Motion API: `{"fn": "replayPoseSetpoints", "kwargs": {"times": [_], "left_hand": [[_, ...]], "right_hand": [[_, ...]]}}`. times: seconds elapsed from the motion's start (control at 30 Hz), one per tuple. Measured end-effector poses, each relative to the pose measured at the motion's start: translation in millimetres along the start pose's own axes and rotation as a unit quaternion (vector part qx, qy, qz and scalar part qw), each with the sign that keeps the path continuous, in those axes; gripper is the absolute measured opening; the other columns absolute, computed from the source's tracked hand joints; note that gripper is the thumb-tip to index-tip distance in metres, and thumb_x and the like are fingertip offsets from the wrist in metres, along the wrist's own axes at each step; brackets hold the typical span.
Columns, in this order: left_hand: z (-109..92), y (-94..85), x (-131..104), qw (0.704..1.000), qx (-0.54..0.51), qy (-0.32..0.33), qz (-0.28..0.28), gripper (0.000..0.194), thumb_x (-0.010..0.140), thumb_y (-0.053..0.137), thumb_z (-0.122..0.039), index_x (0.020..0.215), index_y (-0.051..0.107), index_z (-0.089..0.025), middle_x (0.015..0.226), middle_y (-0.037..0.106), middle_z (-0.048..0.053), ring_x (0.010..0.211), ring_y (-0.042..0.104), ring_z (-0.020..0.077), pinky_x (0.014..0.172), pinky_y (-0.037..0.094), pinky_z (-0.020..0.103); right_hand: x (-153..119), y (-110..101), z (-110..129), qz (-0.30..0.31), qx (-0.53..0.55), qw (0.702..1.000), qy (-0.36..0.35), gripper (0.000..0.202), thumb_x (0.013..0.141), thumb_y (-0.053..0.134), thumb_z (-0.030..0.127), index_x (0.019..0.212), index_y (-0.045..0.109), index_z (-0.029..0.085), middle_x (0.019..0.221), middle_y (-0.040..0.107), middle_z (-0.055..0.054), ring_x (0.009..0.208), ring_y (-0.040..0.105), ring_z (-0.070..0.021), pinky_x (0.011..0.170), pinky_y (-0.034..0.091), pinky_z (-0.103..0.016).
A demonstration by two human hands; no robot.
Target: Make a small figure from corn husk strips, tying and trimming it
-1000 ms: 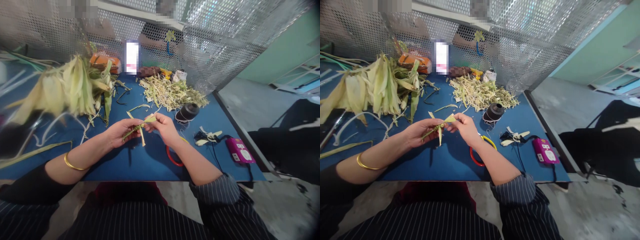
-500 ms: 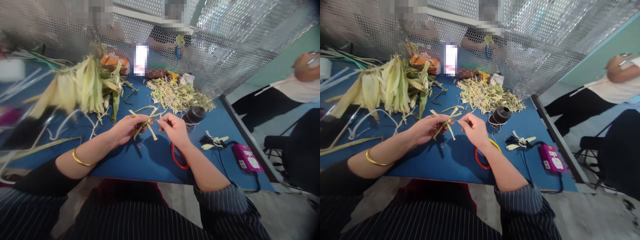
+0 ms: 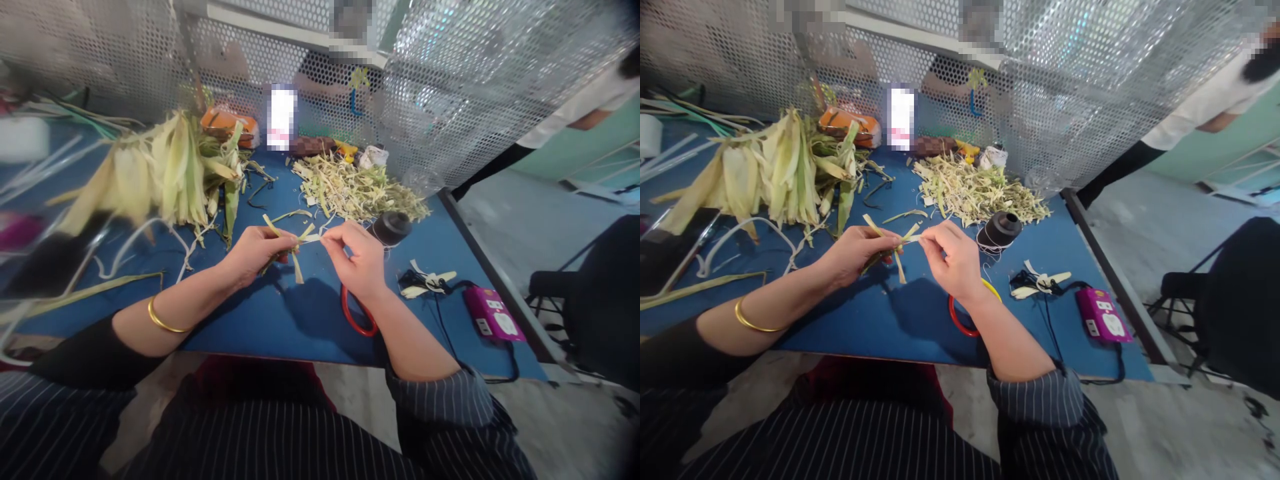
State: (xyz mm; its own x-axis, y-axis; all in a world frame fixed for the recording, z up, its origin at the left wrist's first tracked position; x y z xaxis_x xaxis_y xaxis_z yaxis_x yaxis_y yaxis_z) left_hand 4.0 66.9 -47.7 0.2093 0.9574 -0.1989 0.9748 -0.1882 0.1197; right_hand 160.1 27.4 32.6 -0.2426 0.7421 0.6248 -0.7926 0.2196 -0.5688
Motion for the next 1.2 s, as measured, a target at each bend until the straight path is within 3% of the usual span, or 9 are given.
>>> {"fn": "replayPoseSetpoints", "kwargs": {"times": [0.1,0.2,0.37,0.43,0.53,0.63,0.93,1.1,1.2], "left_hand": [[-0.8,4.7,-1.7,0.993,0.106,0.036,0.023,0.022,0.066,0.073,-0.032,0.075,0.074,-0.012,0.066,0.068,0.006,0.052,0.054,0.0108,0.051,0.044,0.024],[1.2,17.5,-6.4,0.976,0.185,0.060,0.094,0.022,0.070,0.068,-0.034,0.077,0.075,-0.014,0.062,0.066,0.003,0.052,0.052,0.0116,0.049,0.040,0.024],[-0.8,40.1,-20.7,0.945,0.223,0.082,0.224,0.018,0.072,0.067,-0.031,0.075,0.075,-0.015,0.058,0.063,-0.001,0.051,0.049,0.0095,0.049,0.035,0.022],[-4.3,42.1,-23.3,0.946,0.205,0.082,0.236,0.020,0.073,0.067,-0.033,0.078,0.075,-0.015,0.059,0.063,0.001,0.053,0.051,0.0103,0.051,0.037,0.022],[-11.0,39.4,-22.9,0.957,0.173,0.089,0.217,0.021,0.075,0.067,-0.034,0.082,0.074,-0.015,0.066,0.067,0.002,0.059,0.055,0.0121,0.057,0.042,0.024],[-19.7,35.3,-21.0,0.964,0.147,0.119,0.186,0.021,0.078,0.065,-0.033,0.086,0.072,-0.016,0.077,0.069,0.004,0.068,0.058,0.0133,0.066,0.046,0.026],[-19.3,12.7,-10.9,0.989,0.058,0.129,0.045,0.023,0.077,0.067,-0.034,0.086,0.068,-0.014,0.079,0.069,0.005,0.072,0.061,0.0136,0.074,0.049,0.027],[-17.4,6.0,-11.0,0.991,0.036,0.130,-0.001,0.027,0.073,0.070,-0.034,0.089,0.070,-0.013,0.081,0.071,0.006,0.074,0.063,0.0147,0.075,0.049,0.028],[-19.1,3.6,-10.6,0.987,0.053,0.149,-0.012,0.027,0.073,0.070,-0.035,0.088,0.071,-0.013,0.081,0.071,0.005,0.073,0.062,0.0142,0.073,0.049,0.028]], "right_hand": [[1.3,6.6,7.5,0.044,-0.023,0.998,-0.030,0.013,0.088,0.050,0.021,0.082,0.061,0.021,0.076,0.054,-0.003,0.071,0.051,-0.0141,0.067,0.042,-0.029],[2.2,16.4,9.3,0.092,-0.015,0.995,-0.034,0.015,0.088,0.049,0.022,0.083,0.063,0.021,0.080,0.055,-0.004,0.073,0.052,-0.0147,0.068,0.042,-0.030],[2.4,30.3,-14.5,0.132,0.079,0.984,0.087,0.013,0.083,0.057,0.024,0.072,0.063,0.019,0.072,0.054,-0.001,0.063,0.048,-0.0110,0.062,0.040,-0.027],[-3.7,38.2,-36.5,0.149,0.157,0.957,0.195,0.013,0.078,0.063,0.027,0.068,0.062,0.018,0.063,0.053,0.001,0.057,0.046,-0.0097,0.057,0.038,-0.026],[-20.5,54.0,-63.2,0.183,0.299,0.870,0.346,0.018,0.070,0.069,0.032,0.068,0.061,0.016,0.053,0.053,0.003,0.048,0.045,-0.0086,0.049,0.036,-0.024],[-29.4,61.9,-69.2,0.191,0.368,0.817,0.402,0.020,0.064,0.071,0.033,0.065,0.061,0.016,0.051,0.055,0.003,0.044,0.046,-0.0084,0.046,0.036,-0.024],[-17.9,45.3,-43.7,0.130,0.216,0.919,0.303,0.015,0.075,0.062,0.027,0.064,0.058,0.017,0.047,0.047,0.006,0.046,0.042,-0.0081,0.052,0.034,-0.024],[-14.4,39.8,-37.6,0.134,0.122,0.950,0.255,0.019,0.078,0.058,0.027,0.062,0.054,0.019,0.051,0.044,0.005,0.050,0.037,-0.0088,0.052,0.031,-0.025],[-10.0,34.5,-20.4,0.126,0.041,0.979,0.153,0.017,0.082,0.054,0.023,0.066,0.054,0.019,0.059,0.047,0.003,0.056,0.041,-0.0100,0.056,0.033,-0.025]]}}
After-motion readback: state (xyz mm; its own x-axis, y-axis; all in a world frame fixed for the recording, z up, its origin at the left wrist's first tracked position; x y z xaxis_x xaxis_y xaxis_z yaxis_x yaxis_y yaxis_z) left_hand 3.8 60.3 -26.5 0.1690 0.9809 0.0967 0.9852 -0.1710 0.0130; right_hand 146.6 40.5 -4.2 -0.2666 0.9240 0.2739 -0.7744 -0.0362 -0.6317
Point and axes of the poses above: each hand's wrist, its own x-axis towards the middle knuckle, its own y-axis out of the palm, z = x × y, the point moved 8 cm from there along x, towards the middle knuckle
